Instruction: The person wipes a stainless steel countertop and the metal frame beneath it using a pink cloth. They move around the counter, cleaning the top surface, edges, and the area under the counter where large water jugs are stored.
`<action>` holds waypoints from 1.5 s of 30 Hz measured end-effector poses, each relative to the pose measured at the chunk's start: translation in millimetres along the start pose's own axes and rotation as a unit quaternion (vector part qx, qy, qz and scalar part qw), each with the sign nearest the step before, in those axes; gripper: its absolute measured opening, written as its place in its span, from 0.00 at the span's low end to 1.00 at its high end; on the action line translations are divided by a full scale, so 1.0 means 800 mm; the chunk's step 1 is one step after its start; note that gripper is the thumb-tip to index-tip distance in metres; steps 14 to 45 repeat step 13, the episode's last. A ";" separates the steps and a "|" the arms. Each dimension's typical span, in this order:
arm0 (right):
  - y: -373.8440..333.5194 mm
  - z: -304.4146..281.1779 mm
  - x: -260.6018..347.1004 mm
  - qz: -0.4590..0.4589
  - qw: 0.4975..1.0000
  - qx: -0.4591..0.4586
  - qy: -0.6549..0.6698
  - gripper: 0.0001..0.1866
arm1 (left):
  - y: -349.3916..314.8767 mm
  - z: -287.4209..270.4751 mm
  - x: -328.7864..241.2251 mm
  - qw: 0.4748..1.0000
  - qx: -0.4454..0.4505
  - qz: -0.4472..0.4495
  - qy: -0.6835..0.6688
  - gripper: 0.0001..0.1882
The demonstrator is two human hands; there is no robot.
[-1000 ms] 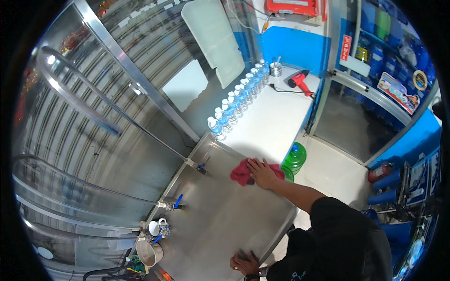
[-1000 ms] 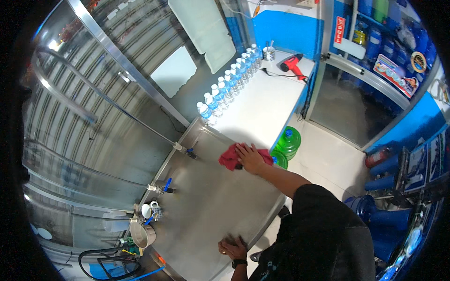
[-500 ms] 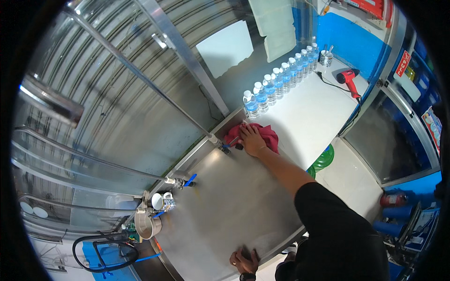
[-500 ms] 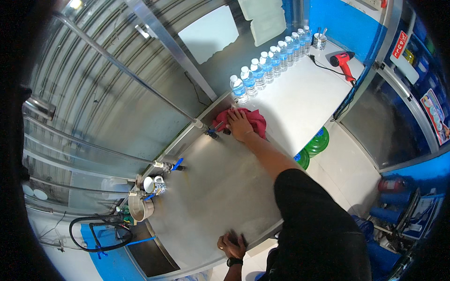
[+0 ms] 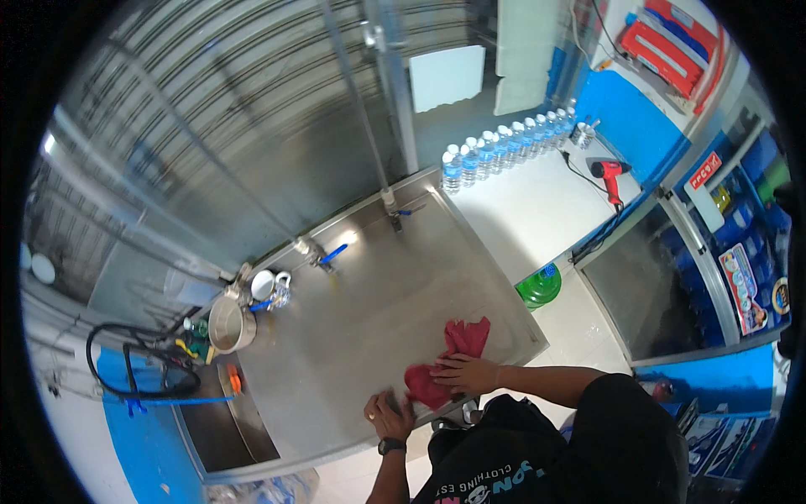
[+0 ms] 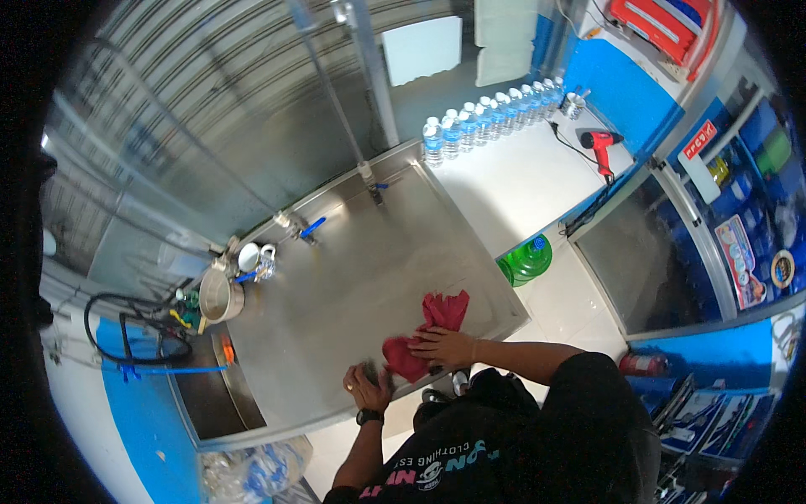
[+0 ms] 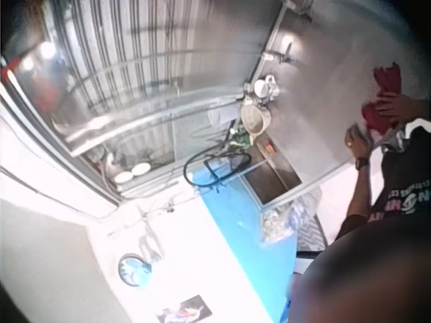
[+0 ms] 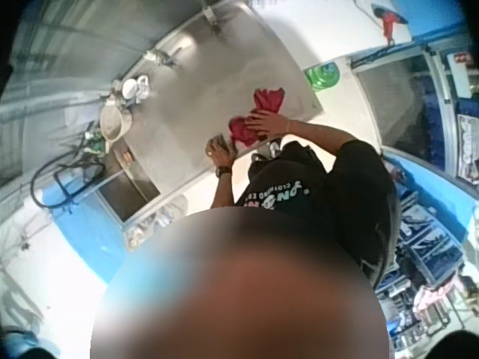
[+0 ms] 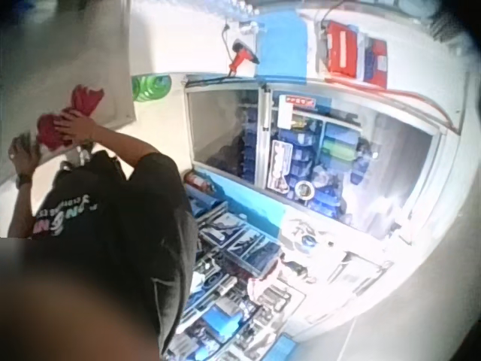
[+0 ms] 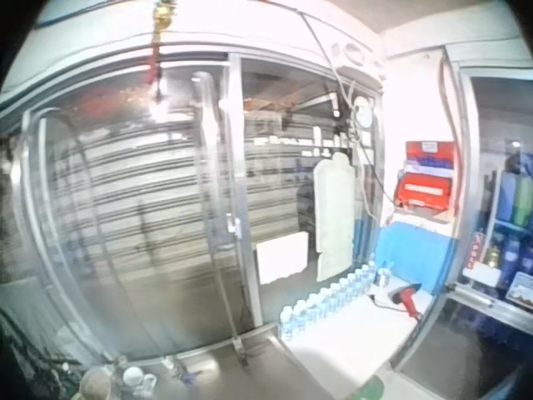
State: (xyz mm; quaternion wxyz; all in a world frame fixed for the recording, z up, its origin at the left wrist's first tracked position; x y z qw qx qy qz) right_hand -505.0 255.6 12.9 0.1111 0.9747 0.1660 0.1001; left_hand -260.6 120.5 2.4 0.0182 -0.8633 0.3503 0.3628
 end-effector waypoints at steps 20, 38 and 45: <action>0.128 0.063 -0.060 0.359 0.882 0.252 -0.171 0.37 | 0.001 -0.010 -0.002 0.996 0.010 -0.041 -0.075 0.38; 0.128 0.063 -0.060 0.359 0.882 0.252 -0.171 0.37 | 0.001 -0.010 -0.002 0.996 0.010 -0.041 -0.075 0.38; 0.128 0.063 -0.060 0.359 0.882 0.252 -0.171 0.37 | 0.001 -0.010 -0.002 0.996 0.010 -0.041 -0.075 0.38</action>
Point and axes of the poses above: each hand's wrist, its own y-axis towards the middle knuckle, its own z-axis out of the palm, x = y × z, the point moved 4 cm from there along y, towards the middle knuckle, and after that the axes turned 13 degrees about -y, right-handed, at the moved point
